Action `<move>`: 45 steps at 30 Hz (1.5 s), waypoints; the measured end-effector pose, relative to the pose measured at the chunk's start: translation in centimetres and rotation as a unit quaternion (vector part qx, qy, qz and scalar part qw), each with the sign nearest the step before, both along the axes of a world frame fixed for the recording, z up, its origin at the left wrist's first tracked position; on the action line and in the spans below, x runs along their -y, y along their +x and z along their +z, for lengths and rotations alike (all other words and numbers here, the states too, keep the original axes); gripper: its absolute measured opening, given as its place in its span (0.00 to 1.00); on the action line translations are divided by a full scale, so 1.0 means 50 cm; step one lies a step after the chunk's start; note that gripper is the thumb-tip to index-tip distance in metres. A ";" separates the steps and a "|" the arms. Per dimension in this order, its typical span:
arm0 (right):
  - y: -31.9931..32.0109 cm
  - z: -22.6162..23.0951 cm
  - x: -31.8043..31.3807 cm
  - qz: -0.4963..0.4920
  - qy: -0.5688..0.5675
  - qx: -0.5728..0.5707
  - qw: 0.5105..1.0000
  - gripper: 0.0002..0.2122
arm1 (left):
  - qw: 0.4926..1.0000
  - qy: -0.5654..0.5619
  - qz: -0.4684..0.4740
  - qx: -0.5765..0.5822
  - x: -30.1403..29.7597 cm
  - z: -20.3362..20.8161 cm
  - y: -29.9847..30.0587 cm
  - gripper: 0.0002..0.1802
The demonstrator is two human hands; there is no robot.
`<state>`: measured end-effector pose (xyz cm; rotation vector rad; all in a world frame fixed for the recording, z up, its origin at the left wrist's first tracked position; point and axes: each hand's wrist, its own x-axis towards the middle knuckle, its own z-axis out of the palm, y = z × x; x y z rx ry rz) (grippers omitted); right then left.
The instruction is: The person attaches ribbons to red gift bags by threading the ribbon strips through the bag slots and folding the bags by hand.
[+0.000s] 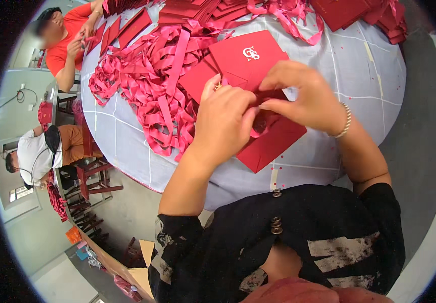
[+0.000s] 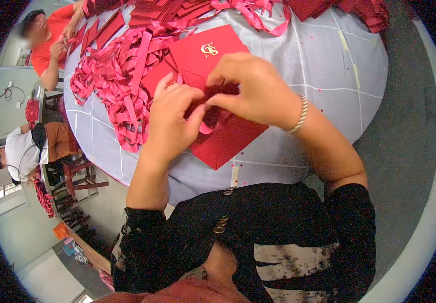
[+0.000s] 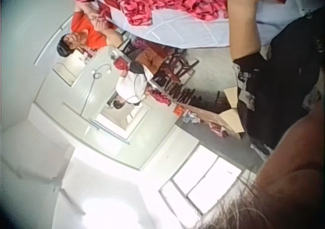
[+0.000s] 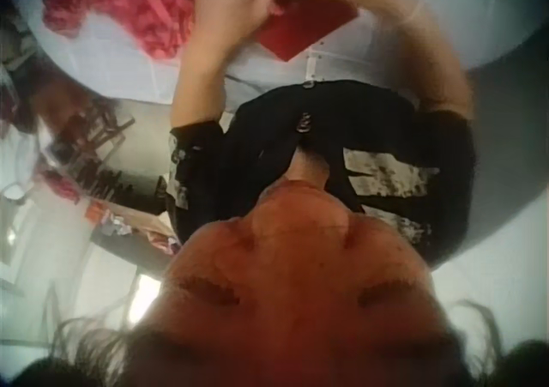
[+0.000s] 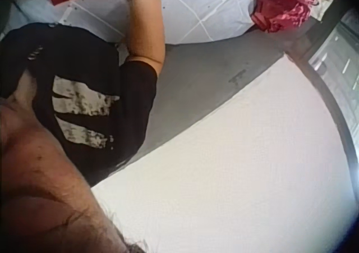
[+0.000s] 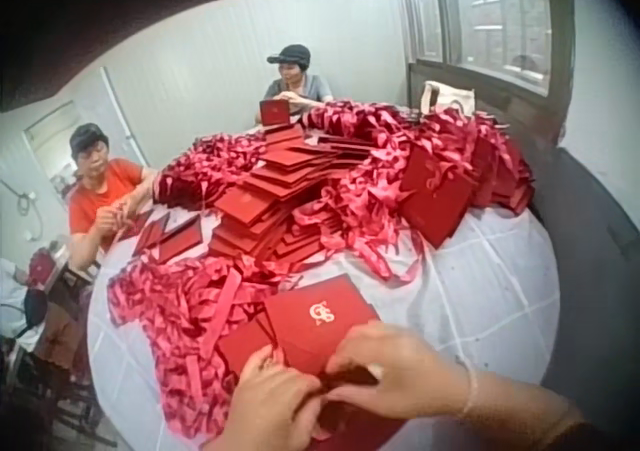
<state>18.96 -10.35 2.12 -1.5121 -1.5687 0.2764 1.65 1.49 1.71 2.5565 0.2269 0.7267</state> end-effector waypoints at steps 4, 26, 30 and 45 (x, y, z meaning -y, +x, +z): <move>0.033 0.032 0.020 0.037 -0.019 -0.062 0.997 0.08 | 0.988 0.135 -0.063 0.038 0.030 0.017 0.003 0.05; 0.037 0.013 -0.019 0.125 -0.260 -0.322 0.902 0.12 | 0.979 0.164 -0.115 0.046 0.067 0.033 0.001 0.10; 0.048 -0.012 -0.034 0.220 -0.239 -0.272 0.906 0.09 | 0.984 0.137 -0.111 0.027 0.070 0.037 0.001 0.09; 0.044 -0.018 -0.034 0.178 -0.313 -0.338 0.870 0.13 | 0.989 0.085 -0.123 0.000 0.077 0.026 0.005 0.10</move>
